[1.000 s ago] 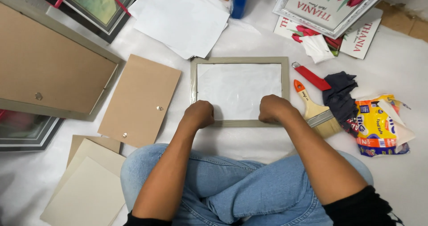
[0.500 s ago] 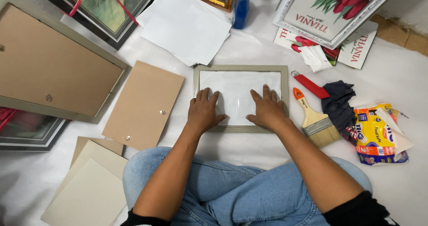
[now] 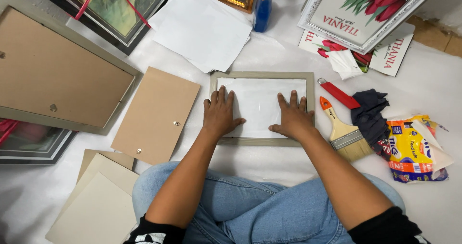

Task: Assembling a picture frame by cleaning the glass with a brush, inserting paper, and securing the back panel.

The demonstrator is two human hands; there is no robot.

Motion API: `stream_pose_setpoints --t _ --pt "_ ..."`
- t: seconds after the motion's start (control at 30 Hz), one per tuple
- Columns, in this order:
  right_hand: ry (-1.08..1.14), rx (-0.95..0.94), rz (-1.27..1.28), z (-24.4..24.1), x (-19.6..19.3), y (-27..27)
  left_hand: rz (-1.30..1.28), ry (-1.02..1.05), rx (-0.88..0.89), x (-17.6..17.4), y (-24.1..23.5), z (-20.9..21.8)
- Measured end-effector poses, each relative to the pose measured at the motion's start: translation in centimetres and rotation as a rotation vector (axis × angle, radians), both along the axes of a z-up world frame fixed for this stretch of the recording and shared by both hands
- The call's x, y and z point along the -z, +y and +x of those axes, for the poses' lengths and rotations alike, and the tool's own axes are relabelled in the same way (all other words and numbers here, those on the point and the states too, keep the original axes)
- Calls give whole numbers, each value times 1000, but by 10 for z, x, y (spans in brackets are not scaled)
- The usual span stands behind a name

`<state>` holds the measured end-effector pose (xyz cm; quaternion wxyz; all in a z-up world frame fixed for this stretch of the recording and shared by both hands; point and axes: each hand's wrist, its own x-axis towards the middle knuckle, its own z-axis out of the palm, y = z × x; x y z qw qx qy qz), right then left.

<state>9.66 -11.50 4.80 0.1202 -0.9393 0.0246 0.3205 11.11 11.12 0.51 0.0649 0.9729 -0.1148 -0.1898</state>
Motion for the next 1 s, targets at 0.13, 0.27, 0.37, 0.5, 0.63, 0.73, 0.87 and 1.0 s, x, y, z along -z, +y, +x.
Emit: stream_pose_setpoints --t 0.13,0.27,0.37,0.5,0.63,0.73,0.87,1.0 --pt "3 -12 -17 4 12 -3 2 -20 25 13 0 4" --pt "4 -15 -20 3 15 -3 -98 -102 53 20 -5 3" --pt "4 -15 -19 4 13 -3 -154 -133 7 9 -7 2" --pt "-2 -10 -9 4 15 -3 -150 -116 -13 19 -6 3" --pt "-4 -18 -19 3 15 -3 -155 -157 1 7 -11 -1" --pt "-4 -18 -19 4 12 -3 -87 -88 32 5 -12 -3" --pt "5 -7 0 2 5 -1 -44 -20 39 -6 -11 -6" --pt "25 -4 -5 9 24 -12 -56 13 53 -6 -6 -1"
